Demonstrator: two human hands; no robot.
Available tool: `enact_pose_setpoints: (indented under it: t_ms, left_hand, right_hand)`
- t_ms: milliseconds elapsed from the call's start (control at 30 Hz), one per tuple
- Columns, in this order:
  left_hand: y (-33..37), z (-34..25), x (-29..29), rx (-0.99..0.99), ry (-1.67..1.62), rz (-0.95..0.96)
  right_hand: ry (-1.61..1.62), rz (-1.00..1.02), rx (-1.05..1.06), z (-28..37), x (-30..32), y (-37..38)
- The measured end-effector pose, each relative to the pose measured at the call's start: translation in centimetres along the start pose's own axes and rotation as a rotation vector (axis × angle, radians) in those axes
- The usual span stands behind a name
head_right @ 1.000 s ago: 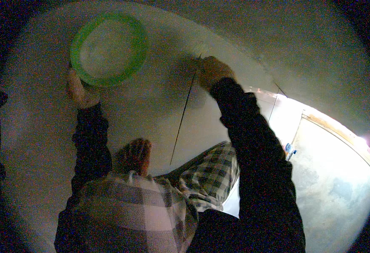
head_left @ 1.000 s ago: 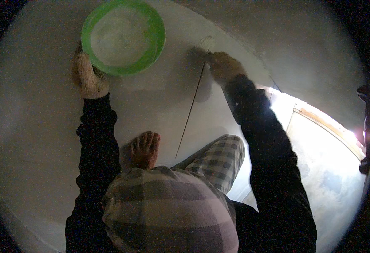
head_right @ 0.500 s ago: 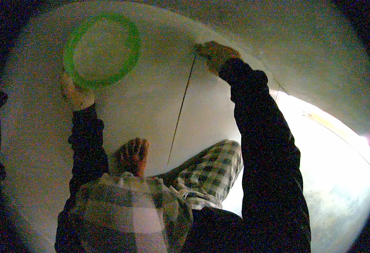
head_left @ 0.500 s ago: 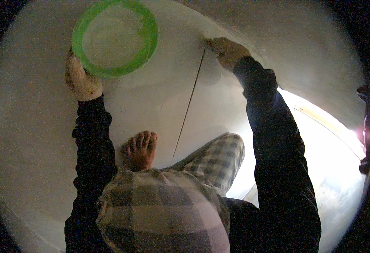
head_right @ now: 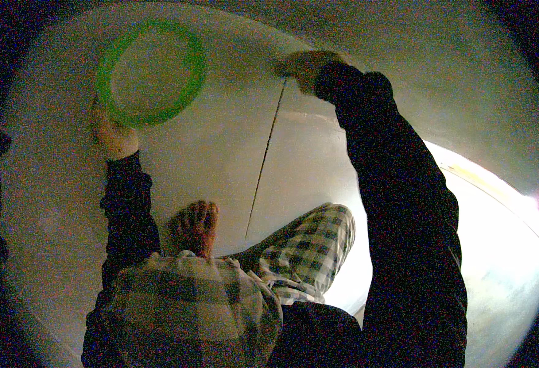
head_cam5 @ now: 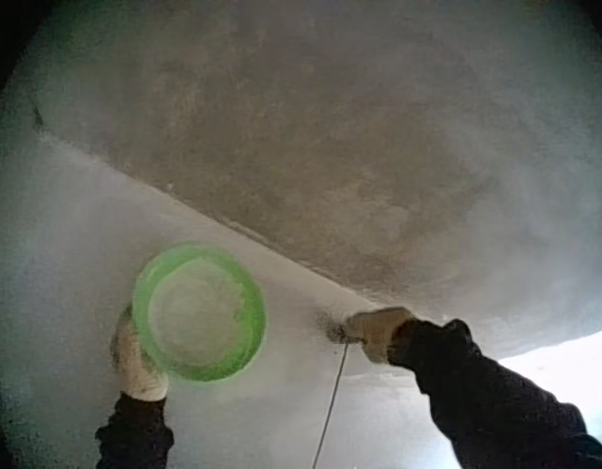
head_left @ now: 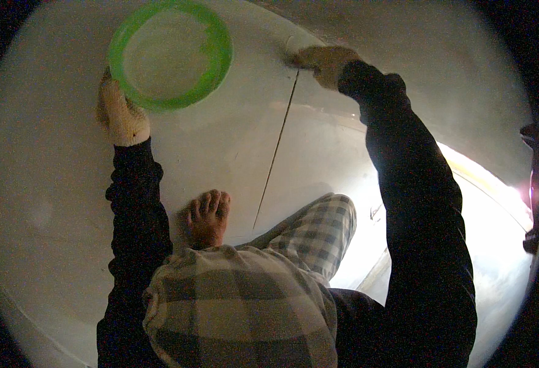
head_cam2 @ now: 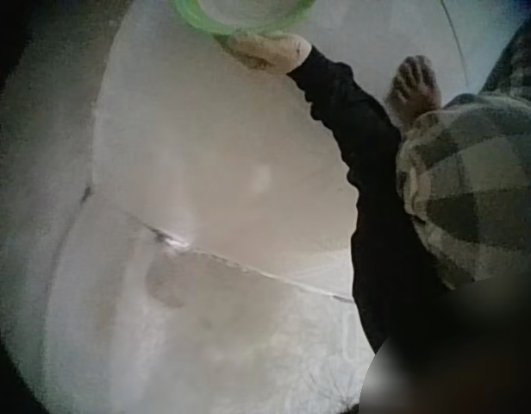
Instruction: The person scoops white grout from a green bowl with a trowel and spreads it into the gaps between floor tiles. They repeatedly dip the trowel into the bowl and apply the grout along the tile seams.
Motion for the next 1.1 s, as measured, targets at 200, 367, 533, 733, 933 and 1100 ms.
enact_pose_setpoints:
  t_ms: [200, 367, 533, 733, 933, 1100]
  left_hand:
    - [1.6, 0.1, -0.1, 0.666, -1.146, -0.013]
    - [4.5, -1.2, -1.3, 0.519, -0.805, 0.133]
    - [6.6, -4.5, -1.8, 0.398, -0.65, 0.128]
    - [8.8, -9.2, -2.8, 0.781, -1.069, 0.054]
    - [7.5, -10.9, -4.7, 0.545, -0.907, 0.187]
    - [7.5, -11.1, -6.4, 0.311, -0.803, 0.323]
  right_hand:
    - [1.071, 0.178, -0.172, 0.4, 1.0, -5.7]
    - [1.349, -0.026, -0.223, 2.4, 1.6, -6.6]
    - [0.627, -0.431, -0.167, 10.2, 7.5, -3.1]
    - [0.39, -0.214, -0.09, 13.9, 8.9, -6.6]
    - [0.409, -0.126, -0.191, 8.4, 5.8, -6.6]
    - [0.32, -0.019, -0.18, 4.9, 6.0, -0.3]
Point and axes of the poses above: each hand's wrist, its own y-axis towards the middle knuckle, its own x-axis out of the back of the hand, z = x × y, the point moved 4 cm from there along y, towards the middle knuckle, and after that the axes turned 1 degree about -y, right-handed, at the moved point
